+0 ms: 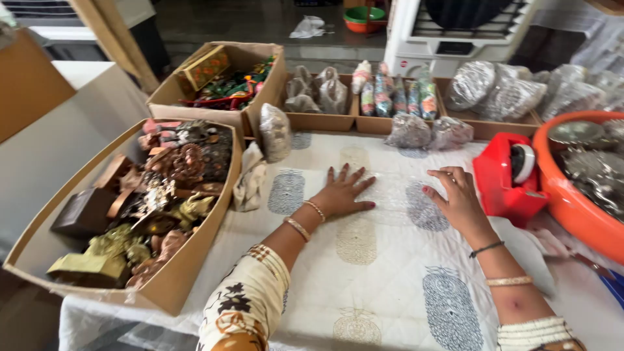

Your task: Packing small decorative metal ornaments into bubble wrap bags and cardboard boxes.

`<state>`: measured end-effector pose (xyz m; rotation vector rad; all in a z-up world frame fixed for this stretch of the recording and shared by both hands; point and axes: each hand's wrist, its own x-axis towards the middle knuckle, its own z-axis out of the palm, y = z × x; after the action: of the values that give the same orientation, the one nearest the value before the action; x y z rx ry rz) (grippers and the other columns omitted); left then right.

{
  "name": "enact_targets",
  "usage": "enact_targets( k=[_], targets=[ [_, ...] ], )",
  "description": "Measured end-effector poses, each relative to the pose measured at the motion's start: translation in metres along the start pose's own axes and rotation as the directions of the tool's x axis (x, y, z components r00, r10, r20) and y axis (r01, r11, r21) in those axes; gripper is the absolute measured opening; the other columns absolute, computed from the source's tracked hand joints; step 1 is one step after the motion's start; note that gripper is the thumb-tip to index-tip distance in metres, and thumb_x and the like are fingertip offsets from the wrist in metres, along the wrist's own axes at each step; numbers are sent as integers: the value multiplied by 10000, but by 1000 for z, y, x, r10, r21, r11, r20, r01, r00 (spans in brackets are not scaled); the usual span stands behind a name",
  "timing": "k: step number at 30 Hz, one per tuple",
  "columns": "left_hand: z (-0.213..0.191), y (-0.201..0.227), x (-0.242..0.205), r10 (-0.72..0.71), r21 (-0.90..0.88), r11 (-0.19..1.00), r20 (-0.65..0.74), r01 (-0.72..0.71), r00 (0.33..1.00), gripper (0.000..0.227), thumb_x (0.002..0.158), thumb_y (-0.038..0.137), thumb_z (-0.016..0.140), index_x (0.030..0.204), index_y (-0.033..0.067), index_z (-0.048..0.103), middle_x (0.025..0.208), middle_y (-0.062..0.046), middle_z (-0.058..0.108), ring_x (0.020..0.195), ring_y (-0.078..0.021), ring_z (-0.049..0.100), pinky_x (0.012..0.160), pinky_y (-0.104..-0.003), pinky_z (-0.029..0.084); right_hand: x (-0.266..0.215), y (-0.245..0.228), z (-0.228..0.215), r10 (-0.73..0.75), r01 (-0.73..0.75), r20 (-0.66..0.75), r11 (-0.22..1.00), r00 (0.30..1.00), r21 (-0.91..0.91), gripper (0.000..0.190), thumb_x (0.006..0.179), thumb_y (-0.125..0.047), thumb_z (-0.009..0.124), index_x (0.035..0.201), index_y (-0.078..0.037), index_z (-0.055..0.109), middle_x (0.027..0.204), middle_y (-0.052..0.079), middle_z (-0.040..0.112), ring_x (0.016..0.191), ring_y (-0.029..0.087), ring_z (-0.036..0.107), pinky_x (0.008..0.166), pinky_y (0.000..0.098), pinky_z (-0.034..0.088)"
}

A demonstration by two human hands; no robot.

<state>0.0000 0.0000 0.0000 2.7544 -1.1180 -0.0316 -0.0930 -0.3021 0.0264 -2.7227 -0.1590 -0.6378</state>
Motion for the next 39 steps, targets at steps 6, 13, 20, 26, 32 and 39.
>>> enact_targets(
  k=[6,13,20,26,32,39],
  targets=[
    [2,0,5,-2,23,1000,15,1,1000,856,915,779,351,1626,322,218,1706,-127,138,1546,-485,34,1160,-758,36,0,3,39,-381,361,180,923,907,136,609,905,-494,616,1449,-235,532,1476,135,450,1339,369,412,1119,501,327],
    [-37,19,-2,103,-2,994,-194,-105,976,668,923,632,586,1471,262,492,1576,-137,386,1493,-435,248,1148,-717,205,0,15,53,-269,262,340,963,901,69,632,882,-577,596,1464,-352,494,1525,45,407,1388,337,350,1158,476,294],
    [-121,55,-63,221,-27,968,-385,-250,896,371,943,512,635,1161,228,731,1144,-31,699,1135,-278,639,1002,-469,495,-1,20,58,-188,196,391,980,901,18,639,877,-623,571,1470,-414,460,1555,-3,377,1403,341,331,1164,530,291],
    [-204,8,-129,15,53,999,-450,11,893,346,915,496,664,1078,206,759,1019,-33,741,929,-257,715,789,-434,575,2,28,68,-195,188,378,981,905,54,651,867,-637,572,1472,-424,464,1558,3,376,1413,329,318,1169,543,284],
    [-244,-131,-211,-553,268,732,-305,627,776,438,947,532,637,976,122,788,956,-103,778,902,-297,740,771,-461,594,2,27,70,-161,160,389,987,907,34,655,858,-653,566,1469,-437,465,1573,3,366,1429,323,306,1161,562,286],
    [-208,-228,-280,-532,-110,844,-280,524,799,466,868,542,697,1082,132,758,920,-106,736,867,-305,705,797,-452,545,1,25,69,-169,175,360,984,918,15,663,857,-677,551,1468,-432,468,1569,0,380,1425,322,329,1166,554,301]
  ],
)
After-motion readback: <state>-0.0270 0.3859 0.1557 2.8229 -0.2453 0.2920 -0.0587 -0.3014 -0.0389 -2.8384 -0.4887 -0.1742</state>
